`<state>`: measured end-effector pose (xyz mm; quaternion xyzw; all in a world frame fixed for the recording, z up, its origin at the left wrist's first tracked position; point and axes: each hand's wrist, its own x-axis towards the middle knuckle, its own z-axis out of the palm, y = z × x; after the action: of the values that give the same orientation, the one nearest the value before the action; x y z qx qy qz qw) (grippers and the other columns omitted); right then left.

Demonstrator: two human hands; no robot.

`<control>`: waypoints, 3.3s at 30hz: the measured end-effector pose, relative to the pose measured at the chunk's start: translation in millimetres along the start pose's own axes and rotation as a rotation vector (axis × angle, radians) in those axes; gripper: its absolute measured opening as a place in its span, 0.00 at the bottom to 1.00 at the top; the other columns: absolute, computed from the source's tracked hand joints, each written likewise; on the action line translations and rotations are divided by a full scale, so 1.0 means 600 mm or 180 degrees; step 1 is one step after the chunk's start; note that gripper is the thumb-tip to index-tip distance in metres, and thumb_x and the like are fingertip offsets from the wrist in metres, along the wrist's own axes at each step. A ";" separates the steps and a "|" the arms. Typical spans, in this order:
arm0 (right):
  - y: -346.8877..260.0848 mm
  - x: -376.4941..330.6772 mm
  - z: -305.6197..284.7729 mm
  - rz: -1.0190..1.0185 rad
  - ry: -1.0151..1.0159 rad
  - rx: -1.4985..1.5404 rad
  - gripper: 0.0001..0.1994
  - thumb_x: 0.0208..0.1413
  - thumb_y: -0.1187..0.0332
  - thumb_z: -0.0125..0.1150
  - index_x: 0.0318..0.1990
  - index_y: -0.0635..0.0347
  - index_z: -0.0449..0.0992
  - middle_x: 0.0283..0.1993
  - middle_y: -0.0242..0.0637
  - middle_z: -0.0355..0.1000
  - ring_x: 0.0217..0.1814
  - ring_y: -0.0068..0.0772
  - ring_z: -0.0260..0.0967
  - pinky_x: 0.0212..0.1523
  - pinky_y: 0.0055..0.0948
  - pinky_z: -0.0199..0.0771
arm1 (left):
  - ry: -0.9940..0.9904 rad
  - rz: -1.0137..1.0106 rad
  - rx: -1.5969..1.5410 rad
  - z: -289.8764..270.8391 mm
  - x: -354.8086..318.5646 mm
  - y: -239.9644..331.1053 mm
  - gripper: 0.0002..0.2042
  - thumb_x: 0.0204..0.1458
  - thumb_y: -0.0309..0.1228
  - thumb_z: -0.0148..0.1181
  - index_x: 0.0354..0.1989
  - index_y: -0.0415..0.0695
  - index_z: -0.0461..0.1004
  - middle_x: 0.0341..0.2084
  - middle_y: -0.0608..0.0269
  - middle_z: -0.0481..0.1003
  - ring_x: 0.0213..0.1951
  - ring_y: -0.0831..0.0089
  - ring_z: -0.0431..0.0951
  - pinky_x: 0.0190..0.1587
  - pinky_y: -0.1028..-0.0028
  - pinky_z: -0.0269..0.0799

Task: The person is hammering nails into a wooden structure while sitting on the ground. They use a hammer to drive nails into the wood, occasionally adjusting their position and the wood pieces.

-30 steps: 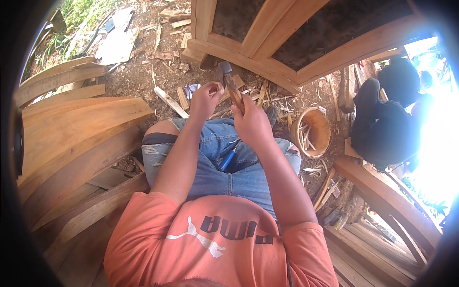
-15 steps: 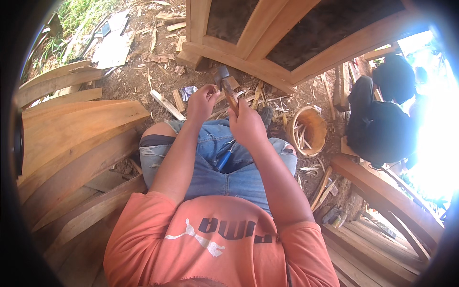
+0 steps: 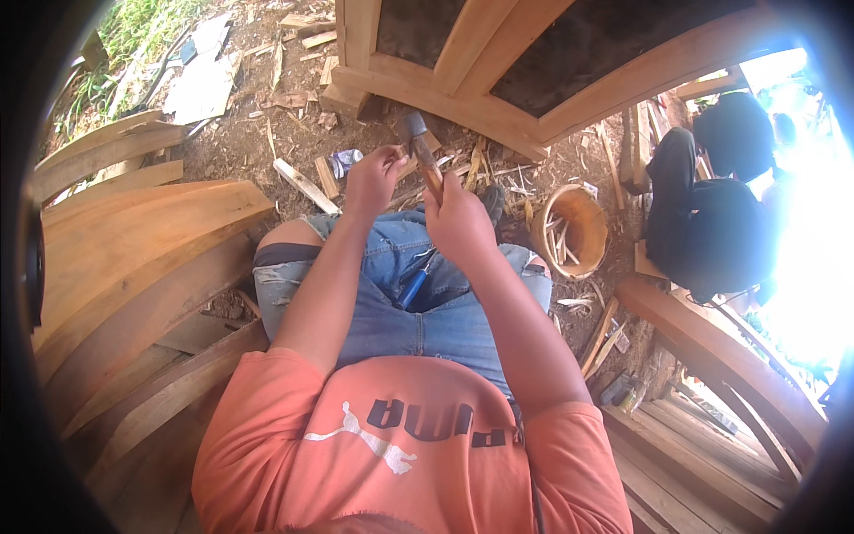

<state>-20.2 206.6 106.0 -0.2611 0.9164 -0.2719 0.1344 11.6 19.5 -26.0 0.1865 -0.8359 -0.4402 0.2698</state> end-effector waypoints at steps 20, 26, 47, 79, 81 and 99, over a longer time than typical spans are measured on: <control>-0.008 0.035 -0.005 0.0161 -0.0197 -0.0039 0.20 0.72 0.57 0.64 0.52 0.70 0.75 0.43 0.68 0.81 0.50 0.74 0.80 0.51 0.60 0.79 | 0.0033 0.0014 0.0002 0.010 0.015 -0.021 0.10 0.66 0.35 0.69 0.49 0.44 0.85 0.38 0.51 0.87 0.42 0.46 0.87 0.44 0.54 0.81; 0.023 0.010 -0.003 0.0189 -0.0597 0.1268 0.28 0.69 0.68 0.67 0.73 0.66 0.67 0.46 0.46 0.82 0.39 0.36 0.78 0.43 0.38 0.81 | 0.0003 -0.0129 -0.0008 0.001 0.017 -0.009 0.11 0.67 0.35 0.69 0.51 0.43 0.84 0.40 0.49 0.87 0.43 0.46 0.88 0.46 0.55 0.82; 0.007 -0.084 -0.042 0.0141 0.0000 0.0045 0.19 0.73 0.58 0.65 0.60 0.64 0.73 0.40 0.63 0.81 0.47 0.75 0.79 0.48 0.61 0.77 | 0.0303 0.0367 -0.0160 -0.036 0.041 0.032 0.13 0.66 0.37 0.71 0.52 0.43 0.86 0.41 0.50 0.88 0.44 0.51 0.90 0.44 0.60 0.83; -0.011 -0.054 -0.038 0.0136 -0.0126 -0.0210 0.17 0.72 0.58 0.64 0.44 0.65 0.71 0.34 0.61 0.80 0.42 0.72 0.80 0.42 0.64 0.78 | 0.0084 0.0218 0.0003 -0.015 0.028 -0.007 0.11 0.66 0.35 0.69 0.47 0.40 0.84 0.37 0.48 0.87 0.42 0.48 0.88 0.43 0.58 0.81; -0.002 -0.058 -0.029 0.0160 -0.0112 -0.0113 0.17 0.72 0.58 0.65 0.44 0.65 0.71 0.34 0.61 0.80 0.42 0.72 0.80 0.42 0.64 0.77 | -0.0027 0.0152 -0.0115 -0.021 0.040 0.011 0.12 0.68 0.33 0.69 0.53 0.40 0.85 0.41 0.48 0.88 0.46 0.54 0.91 0.47 0.63 0.83; 0.009 -0.068 -0.016 0.0187 0.0147 0.0096 0.16 0.72 0.58 0.65 0.45 0.65 0.72 0.36 0.58 0.82 0.43 0.70 0.81 0.44 0.63 0.78 | -0.1045 -0.0725 0.1391 -0.270 -0.038 -0.013 0.33 0.59 0.42 0.76 0.70 0.41 0.76 0.63 0.41 0.81 0.66 0.44 0.79 0.69 0.55 0.75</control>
<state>7.7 237.0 114.9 -0.2257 0.9224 -0.2876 0.1250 129.8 -75.3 36.6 0.2591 -0.9170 -0.3015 0.0333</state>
